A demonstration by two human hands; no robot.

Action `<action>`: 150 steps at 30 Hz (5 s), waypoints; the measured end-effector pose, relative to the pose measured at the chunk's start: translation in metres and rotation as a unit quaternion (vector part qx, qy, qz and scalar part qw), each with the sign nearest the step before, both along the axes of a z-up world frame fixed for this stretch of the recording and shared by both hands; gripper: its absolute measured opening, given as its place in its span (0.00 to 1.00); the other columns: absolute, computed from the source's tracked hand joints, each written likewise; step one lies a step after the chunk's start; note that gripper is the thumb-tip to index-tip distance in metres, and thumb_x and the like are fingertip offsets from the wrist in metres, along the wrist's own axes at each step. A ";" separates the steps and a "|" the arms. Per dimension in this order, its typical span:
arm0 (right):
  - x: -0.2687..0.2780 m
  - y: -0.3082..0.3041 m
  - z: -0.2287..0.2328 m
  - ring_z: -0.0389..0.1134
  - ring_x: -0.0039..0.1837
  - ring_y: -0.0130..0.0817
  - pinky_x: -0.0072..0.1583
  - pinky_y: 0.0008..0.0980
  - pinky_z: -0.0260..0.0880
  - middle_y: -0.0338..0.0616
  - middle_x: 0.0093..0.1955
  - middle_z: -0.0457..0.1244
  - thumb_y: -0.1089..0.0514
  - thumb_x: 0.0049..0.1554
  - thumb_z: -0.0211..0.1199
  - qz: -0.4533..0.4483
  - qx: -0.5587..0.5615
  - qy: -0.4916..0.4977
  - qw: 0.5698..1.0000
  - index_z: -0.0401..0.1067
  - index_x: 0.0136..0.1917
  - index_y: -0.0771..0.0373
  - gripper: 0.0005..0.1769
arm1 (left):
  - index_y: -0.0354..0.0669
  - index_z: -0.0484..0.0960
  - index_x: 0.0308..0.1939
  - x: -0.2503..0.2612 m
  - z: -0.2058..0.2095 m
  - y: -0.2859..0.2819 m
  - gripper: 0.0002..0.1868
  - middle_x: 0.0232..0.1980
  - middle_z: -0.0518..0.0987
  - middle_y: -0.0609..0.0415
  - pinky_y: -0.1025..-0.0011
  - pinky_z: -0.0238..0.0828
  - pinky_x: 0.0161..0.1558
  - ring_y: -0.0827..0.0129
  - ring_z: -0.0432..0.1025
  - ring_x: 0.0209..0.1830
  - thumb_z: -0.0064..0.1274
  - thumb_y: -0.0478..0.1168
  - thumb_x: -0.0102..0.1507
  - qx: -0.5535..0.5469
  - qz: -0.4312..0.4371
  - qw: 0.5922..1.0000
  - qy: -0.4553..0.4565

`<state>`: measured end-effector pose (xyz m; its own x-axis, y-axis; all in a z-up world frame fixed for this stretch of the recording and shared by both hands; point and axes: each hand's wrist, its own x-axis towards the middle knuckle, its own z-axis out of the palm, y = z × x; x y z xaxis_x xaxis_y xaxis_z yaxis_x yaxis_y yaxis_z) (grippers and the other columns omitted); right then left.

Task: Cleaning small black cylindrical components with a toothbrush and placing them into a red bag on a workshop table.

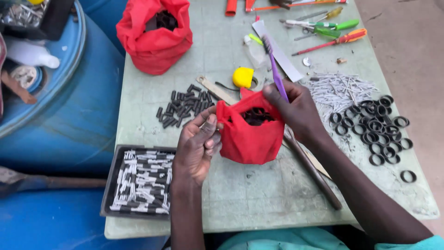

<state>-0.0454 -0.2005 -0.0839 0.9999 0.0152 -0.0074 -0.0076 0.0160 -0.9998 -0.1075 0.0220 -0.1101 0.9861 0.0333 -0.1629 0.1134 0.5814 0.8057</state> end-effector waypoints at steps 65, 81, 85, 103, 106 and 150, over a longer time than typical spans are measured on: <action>-0.094 -0.011 0.037 0.41 0.32 0.27 0.36 0.25 0.40 0.30 0.33 0.42 0.46 0.41 0.78 0.155 -0.315 0.070 0.934 0.68 0.77 0.41 0.50 | 0.54 0.72 0.46 -0.086 0.010 -0.040 0.27 0.27 0.78 0.59 0.65 0.62 0.27 0.71 0.68 0.21 0.43 0.69 0.60 0.490 0.040 0.842 0.223; -0.075 -0.010 0.012 0.53 0.29 0.25 0.34 0.25 0.59 0.34 0.27 0.50 0.63 0.48 0.77 0.051 -0.218 -0.078 0.971 0.79 0.56 0.58 0.21 | 0.50 0.83 0.39 -0.052 0.013 -0.030 0.12 0.16 0.76 0.51 0.54 0.72 0.33 0.49 0.75 0.22 0.53 0.52 0.66 0.569 0.075 0.809 0.126; -0.080 0.006 0.037 0.70 0.47 0.71 0.49 0.64 0.71 0.62 0.43 0.67 0.55 0.45 0.77 0.188 -0.475 -0.010 0.860 0.75 0.67 0.43 0.36 | 0.50 0.84 0.38 -0.048 0.014 -0.031 0.11 0.13 0.75 0.53 0.63 0.71 0.31 0.64 0.70 0.17 0.51 0.48 0.67 0.504 0.078 0.852 0.117; -0.078 -0.021 0.006 0.52 0.28 0.26 0.32 0.27 0.55 0.41 0.29 0.59 0.58 0.48 0.77 0.008 -0.220 0.030 0.975 0.76 0.64 0.55 0.30 | 0.45 0.71 0.61 -0.055 0.038 -0.029 0.36 0.32 0.82 0.40 0.44 0.74 0.46 0.41 0.80 0.39 0.63 0.62 0.59 0.581 -0.019 0.796 0.170; -0.075 -0.007 0.011 0.55 0.30 0.39 0.35 0.39 0.55 0.53 0.29 0.66 0.54 0.50 0.76 0.029 -0.302 0.086 0.949 0.72 0.61 0.60 0.28 | 0.53 0.79 0.54 -0.045 0.029 -0.043 0.23 0.34 0.84 0.38 0.40 0.73 0.48 0.36 0.80 0.42 0.56 0.61 0.64 0.636 -0.016 0.756 0.156; -0.171 -0.121 -0.005 0.54 0.32 0.25 0.35 0.25 0.54 0.37 0.33 0.61 0.61 0.59 0.60 -0.086 -0.294 -0.001 0.952 0.74 0.71 0.57 0.25 | 0.31 0.76 0.57 -0.046 -0.040 -0.132 0.25 0.60 0.80 0.37 0.68 0.76 0.57 0.52 0.78 0.56 0.60 0.43 0.62 -0.144 -0.040 0.988 -0.028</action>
